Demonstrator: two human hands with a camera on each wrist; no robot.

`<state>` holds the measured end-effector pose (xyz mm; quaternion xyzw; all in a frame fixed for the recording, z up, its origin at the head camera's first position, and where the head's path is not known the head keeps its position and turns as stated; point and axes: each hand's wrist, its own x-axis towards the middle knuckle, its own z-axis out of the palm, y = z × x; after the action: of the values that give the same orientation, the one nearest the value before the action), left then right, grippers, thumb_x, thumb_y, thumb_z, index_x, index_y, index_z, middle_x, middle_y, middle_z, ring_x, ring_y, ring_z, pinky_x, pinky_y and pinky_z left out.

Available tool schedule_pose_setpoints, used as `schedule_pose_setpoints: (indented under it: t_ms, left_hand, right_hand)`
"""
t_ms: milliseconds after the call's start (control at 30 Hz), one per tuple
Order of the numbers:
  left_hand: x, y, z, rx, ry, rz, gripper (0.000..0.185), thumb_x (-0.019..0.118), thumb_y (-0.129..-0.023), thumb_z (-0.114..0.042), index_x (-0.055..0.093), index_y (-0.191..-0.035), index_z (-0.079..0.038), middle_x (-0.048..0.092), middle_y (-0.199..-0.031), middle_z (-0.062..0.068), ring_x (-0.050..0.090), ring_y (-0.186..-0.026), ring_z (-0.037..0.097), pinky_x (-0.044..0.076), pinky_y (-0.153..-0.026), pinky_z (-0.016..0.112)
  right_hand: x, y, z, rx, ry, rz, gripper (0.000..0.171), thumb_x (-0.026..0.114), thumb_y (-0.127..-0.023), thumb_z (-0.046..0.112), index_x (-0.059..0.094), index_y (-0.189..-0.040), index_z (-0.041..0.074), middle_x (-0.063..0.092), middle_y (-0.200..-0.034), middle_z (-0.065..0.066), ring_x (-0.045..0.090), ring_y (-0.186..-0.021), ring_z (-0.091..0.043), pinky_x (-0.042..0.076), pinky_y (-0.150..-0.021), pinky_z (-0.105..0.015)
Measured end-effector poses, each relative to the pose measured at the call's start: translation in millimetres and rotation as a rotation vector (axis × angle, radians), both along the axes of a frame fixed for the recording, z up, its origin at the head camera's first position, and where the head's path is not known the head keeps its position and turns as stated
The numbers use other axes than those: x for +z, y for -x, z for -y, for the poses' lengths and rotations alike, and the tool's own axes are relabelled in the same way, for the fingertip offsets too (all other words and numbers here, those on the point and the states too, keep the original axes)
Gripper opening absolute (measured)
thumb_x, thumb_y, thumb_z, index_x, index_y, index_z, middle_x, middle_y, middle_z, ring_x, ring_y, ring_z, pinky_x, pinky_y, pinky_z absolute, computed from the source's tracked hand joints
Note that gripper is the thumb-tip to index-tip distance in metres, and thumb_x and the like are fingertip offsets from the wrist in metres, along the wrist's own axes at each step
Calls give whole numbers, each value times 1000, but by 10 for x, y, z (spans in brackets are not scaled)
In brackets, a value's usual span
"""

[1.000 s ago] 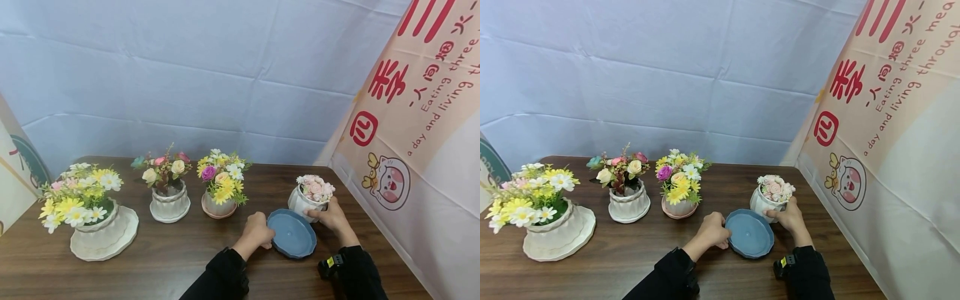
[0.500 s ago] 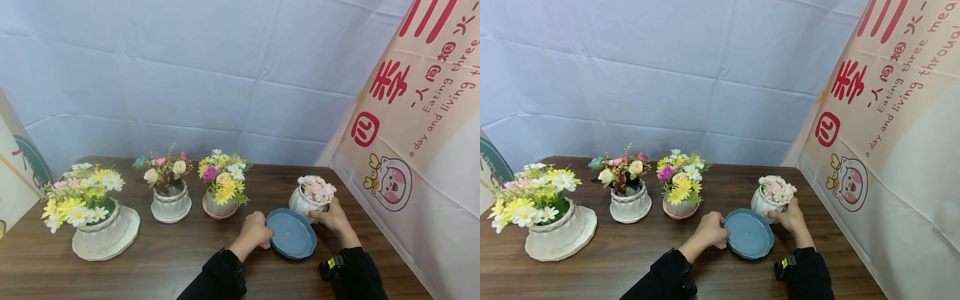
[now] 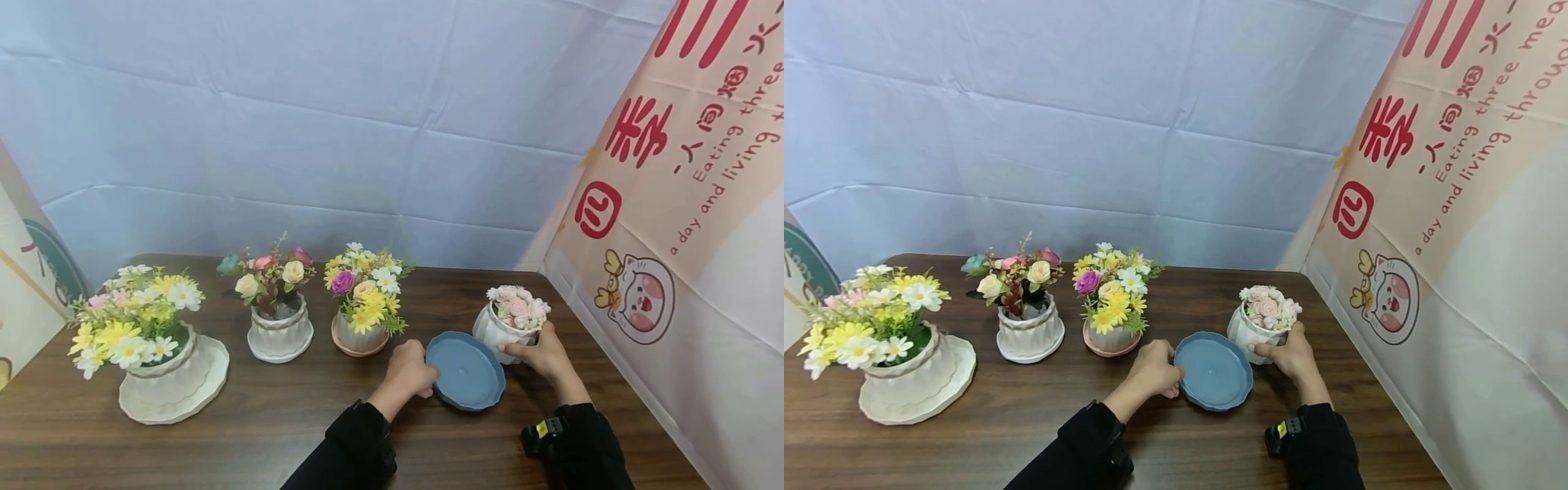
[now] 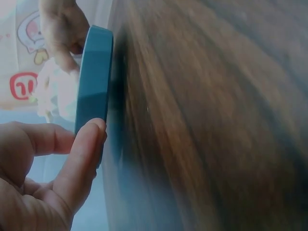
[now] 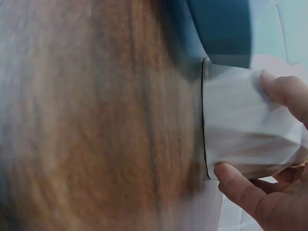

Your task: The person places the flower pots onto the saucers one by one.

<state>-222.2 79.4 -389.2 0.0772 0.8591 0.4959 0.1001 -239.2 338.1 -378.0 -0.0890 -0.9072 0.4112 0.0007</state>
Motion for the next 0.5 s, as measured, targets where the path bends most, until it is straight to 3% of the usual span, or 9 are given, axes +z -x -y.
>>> schedule_pose_setpoints:
  t_ms: [267,433,500]
  left_hand:
    - [-45,124,44,52,-16,-16,18,60,-80,1,50,-65,-3,52,-43,3,54,-37,13,47,-43,24]
    - [-47,216,72,105,-34,-17,13,62,-79,-1,57,-68,0,55,-46,5,55,-38,13,47,-44,24]
    - [-40,246,80,130,-47,-15,7,62,-79,-1,60,-80,6,55,-50,6,56,-39,13,48,-44,24]
  right_hand:
    - [1,-9,-22,0,-6,-8,105,75,-78,25,-1,-140,-13,21,-135,-40,23,-125,-51,25,-100,-57]
    - [-3,-3,-9,-3,-3,-6,106,75,-78,26,-1,-140,-13,22,-136,-40,23,-126,-50,25,-101,-56]
    - [-4,-1,-2,-4,-2,-6,106,76,-78,26,0,-140,-13,22,-136,-39,23,-126,-50,25,-101,-56]
